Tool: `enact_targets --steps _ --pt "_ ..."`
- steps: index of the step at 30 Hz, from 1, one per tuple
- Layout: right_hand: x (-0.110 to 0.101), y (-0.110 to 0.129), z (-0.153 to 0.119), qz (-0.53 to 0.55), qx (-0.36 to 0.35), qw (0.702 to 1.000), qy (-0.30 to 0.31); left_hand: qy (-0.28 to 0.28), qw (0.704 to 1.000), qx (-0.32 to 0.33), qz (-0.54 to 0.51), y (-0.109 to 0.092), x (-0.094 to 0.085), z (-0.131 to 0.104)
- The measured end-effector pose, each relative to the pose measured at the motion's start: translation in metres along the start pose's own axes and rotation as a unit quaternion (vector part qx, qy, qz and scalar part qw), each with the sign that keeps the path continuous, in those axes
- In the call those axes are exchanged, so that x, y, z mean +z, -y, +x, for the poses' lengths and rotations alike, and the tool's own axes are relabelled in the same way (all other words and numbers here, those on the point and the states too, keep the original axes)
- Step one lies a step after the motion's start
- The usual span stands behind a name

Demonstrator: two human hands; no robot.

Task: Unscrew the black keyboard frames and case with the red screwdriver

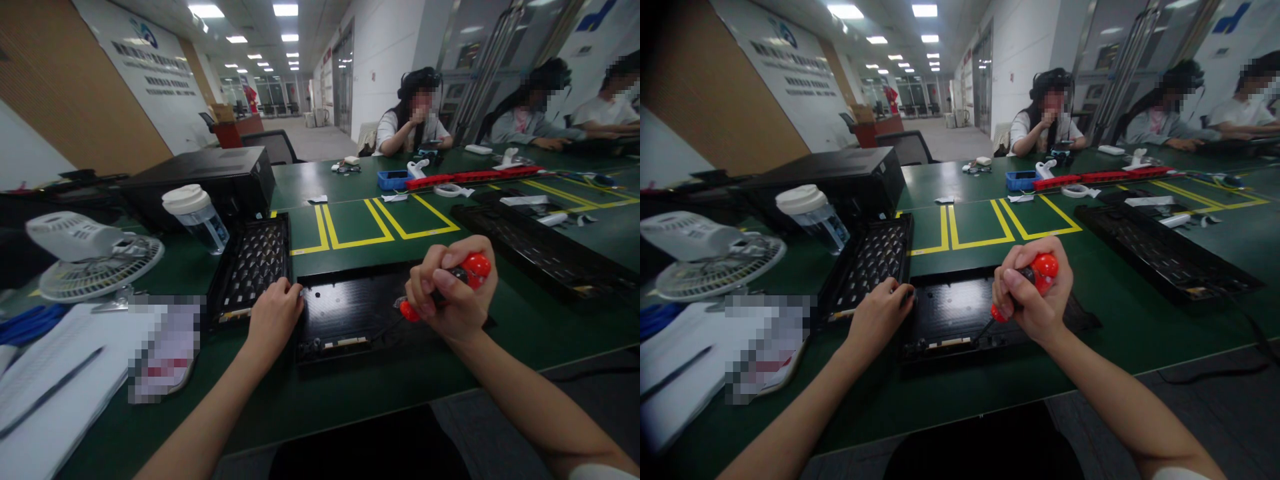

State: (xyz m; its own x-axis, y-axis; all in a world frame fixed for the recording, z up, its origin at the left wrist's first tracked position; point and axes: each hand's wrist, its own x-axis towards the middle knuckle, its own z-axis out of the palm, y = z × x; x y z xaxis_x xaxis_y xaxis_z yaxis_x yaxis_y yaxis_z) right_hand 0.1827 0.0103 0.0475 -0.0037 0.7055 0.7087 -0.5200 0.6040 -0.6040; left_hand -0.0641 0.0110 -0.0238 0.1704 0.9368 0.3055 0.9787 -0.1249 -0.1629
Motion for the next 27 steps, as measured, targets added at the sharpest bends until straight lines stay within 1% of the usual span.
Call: enact_targets --steps 5,10,13,17,19,21,24,25,27 --pt "0.004 -0.001 0.001 0.005 -0.008 1.000 0.029 0.001 1.000 0.002 0.005 -0.001 0.000 0.000" --pt "0.010 -0.004 0.002 0.004 0.017 0.996 0.082 0.001 1.000 0.004 0.003 0.000 0.002 -0.001" --pt "0.015 -0.006 0.004 -0.032 0.028 0.993 0.109 0.001 1.000 0.007 0.002 0.000 0.002 0.000" --pt "0.023 -0.007 0.006 -0.124 0.035 0.989 0.079 -0.003 1.000 0.006 0.002 0.000 0.001 0.000" --pt "0.026 -0.008 0.008 -0.137 0.044 0.987 0.071 -0.002 1.000 0.007 0.001 0.000 0.000 0.000" --pt "0.028 -0.010 0.010 -0.115 0.058 0.987 0.092 -0.001 1.000 0.008 0.000 0.000 0.000 -0.001" --pt "0.032 -0.014 0.012 -0.016 0.099 0.982 0.157 0.000 1.000 0.006 0.001 0.000 -0.001 -0.001" --pt "0.033 -0.015 0.012 0.012 0.116 0.979 0.170 0.000 1.000 0.005 0.003 -0.001 -0.001 -0.001" --pt "0.037 -0.016 0.011 0.032 0.133 0.975 0.173 0.003 1.000 0.003 0.005 -0.001 -0.001 0.000"
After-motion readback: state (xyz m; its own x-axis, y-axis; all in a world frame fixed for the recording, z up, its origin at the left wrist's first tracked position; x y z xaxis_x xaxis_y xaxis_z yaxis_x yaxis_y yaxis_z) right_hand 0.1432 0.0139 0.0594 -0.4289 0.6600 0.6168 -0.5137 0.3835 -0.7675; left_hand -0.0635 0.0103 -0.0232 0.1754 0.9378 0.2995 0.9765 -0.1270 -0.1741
